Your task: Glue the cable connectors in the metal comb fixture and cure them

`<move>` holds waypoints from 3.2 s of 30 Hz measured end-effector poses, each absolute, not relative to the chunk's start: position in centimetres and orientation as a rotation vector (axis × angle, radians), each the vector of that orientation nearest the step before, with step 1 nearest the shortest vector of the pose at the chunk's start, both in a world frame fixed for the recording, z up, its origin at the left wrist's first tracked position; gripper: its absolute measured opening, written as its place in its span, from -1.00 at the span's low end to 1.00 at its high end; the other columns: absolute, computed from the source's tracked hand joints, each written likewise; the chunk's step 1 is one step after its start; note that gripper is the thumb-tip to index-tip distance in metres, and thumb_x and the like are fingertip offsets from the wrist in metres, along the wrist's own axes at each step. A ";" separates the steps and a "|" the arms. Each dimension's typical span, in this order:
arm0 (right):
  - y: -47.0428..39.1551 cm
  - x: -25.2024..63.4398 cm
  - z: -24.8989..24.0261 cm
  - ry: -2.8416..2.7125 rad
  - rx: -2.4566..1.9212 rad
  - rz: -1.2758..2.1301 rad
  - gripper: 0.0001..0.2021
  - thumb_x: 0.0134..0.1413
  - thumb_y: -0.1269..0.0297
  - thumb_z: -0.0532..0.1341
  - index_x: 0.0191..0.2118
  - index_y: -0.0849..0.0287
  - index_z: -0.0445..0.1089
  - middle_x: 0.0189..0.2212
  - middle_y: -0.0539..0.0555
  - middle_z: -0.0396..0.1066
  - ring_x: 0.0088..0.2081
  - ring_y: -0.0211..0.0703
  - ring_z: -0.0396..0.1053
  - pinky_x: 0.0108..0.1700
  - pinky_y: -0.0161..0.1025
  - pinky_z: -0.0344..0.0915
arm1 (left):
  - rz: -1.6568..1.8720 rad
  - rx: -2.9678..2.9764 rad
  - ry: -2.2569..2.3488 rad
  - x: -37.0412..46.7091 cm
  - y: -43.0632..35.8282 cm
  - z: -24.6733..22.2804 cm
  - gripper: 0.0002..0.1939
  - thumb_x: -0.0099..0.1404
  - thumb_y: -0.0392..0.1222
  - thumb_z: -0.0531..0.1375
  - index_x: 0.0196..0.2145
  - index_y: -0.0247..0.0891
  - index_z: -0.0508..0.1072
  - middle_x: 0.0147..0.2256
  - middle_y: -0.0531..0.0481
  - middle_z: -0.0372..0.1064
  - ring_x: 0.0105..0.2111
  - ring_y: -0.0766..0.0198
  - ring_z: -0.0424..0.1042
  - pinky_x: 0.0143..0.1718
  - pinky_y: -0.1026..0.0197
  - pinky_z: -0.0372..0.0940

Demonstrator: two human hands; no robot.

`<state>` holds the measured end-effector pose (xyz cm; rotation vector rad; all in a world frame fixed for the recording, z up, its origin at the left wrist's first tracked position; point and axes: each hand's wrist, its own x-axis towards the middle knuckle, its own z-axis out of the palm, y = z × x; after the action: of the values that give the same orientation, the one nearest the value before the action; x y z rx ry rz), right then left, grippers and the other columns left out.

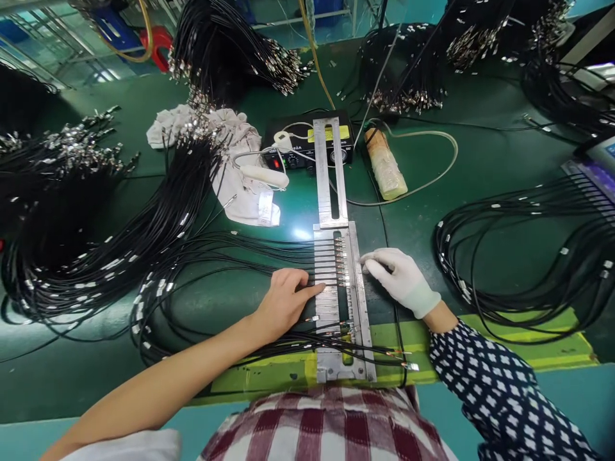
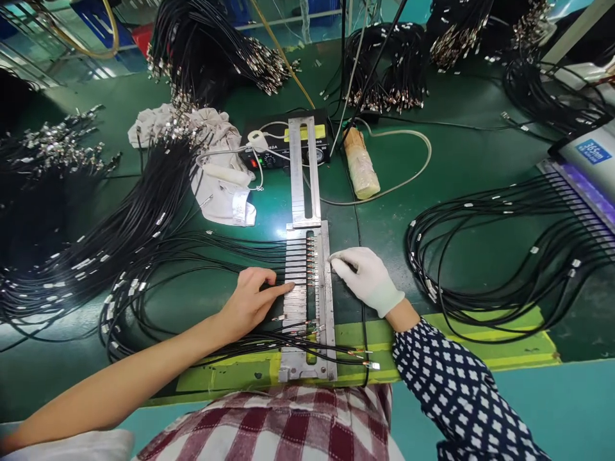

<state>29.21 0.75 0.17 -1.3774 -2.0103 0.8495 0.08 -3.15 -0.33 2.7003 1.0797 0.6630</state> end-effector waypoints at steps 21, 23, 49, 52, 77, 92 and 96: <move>0.4 29.0 0.3 -1.954 -1.419 0.847 -0.69 0.28 0.08 0.10 -0.25 0.10 0.54 -0.30 0.05 0.60 -0.16 -0.01 0.51 -0.02 -0.09 0.34 | 0.690 1.888 1.387 -3.8 -7.8 3.0 -0.91 0.40 -0.25 0.14 -0.28 -0.23 0.44 -0.35 0.04 0.38 -0.32 0.28 0.36 -0.26 0.23 0.26; 0.4 28.9 0.4 -1.949 -1.422 0.853 -0.69 0.27 0.07 0.10 -0.26 0.09 0.54 -0.30 0.06 0.60 -0.16 -0.01 0.52 -0.02 -0.09 0.35 | 0.930 1.841 1.457 -4.1 -7.4 4.3 -0.94 0.38 -0.26 0.17 -0.25 -0.22 0.46 -0.32 0.03 0.40 -0.32 0.31 0.39 -0.27 0.27 0.29; 0.8 29.6 -0.8 -2.016 -1.424 0.801 -0.63 0.25 -0.04 0.08 -0.23 0.06 0.54 -0.19 0.09 0.58 -0.10 0.05 0.50 0.04 0.00 0.36 | 0.027 2.976 1.118 -9.8 -10.1 3.1 -0.83 0.47 -0.31 -0.04 -0.21 -0.25 0.33 -0.42 -0.05 0.28 -0.45 0.20 0.29 -0.42 0.18 0.20; 0.8 29.8 -0.9 -2.004 -1.445 0.812 -0.62 0.24 -0.06 0.08 -0.22 0.06 0.54 -0.17 0.10 0.58 -0.08 0.06 0.49 0.06 0.02 0.34 | 0.002 2.954 1.011 -11.8 -10.5 3.2 -0.77 0.51 -0.12 -0.04 -0.21 -0.24 0.34 -0.40 -0.06 0.31 -0.44 0.21 0.29 -0.40 0.17 0.20; 1.6 29.7 -1.3 -1.797 -1.791 0.808 -0.77 -0.16 -0.15 0.23 -0.43 -0.24 0.54 -0.26 0.04 0.60 -0.13 0.29 0.53 0.12 0.24 0.37 | -0.494 1.615 2.772 -35.7 -2.3 3.1 -0.13 0.23 -0.34 0.24 0.35 -0.68 -0.10 -0.01 -0.58 0.30 -0.15 -0.15 0.53 -0.16 0.03 0.39; 1.0 29.7 -1.7 -1.940 -1.640 0.758 -0.63 0.11 -0.11 0.14 -0.26 0.02 0.55 -0.19 0.13 0.59 -0.08 0.18 0.51 0.12 0.10 0.36 | -0.260 2.072 2.216 -26.1 -4.8 7.7 -0.71 0.28 -0.37 0.13 -0.07 -0.19 0.49 -0.17 0.00 0.48 -0.15 0.21 0.46 -0.09 0.21 0.33; 1.0 29.7 -1.6 -1.931 -1.643 0.790 -0.63 0.11 -0.10 0.14 -0.24 0.04 0.55 -0.19 0.14 0.59 -0.09 0.16 0.51 0.12 0.06 0.35 | -0.295 2.323 1.605 -21.5 -9.1 6.2 -0.65 0.14 -0.55 0.06 -0.26 -0.19 0.48 -0.17 -0.04 0.44 -0.13 0.18 0.42 -0.09 0.20 0.29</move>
<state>29.71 0.98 -1.61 -1.6433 -1.9306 0.7900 -21.48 -9.06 6.22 2.3229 1.6050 -0.2949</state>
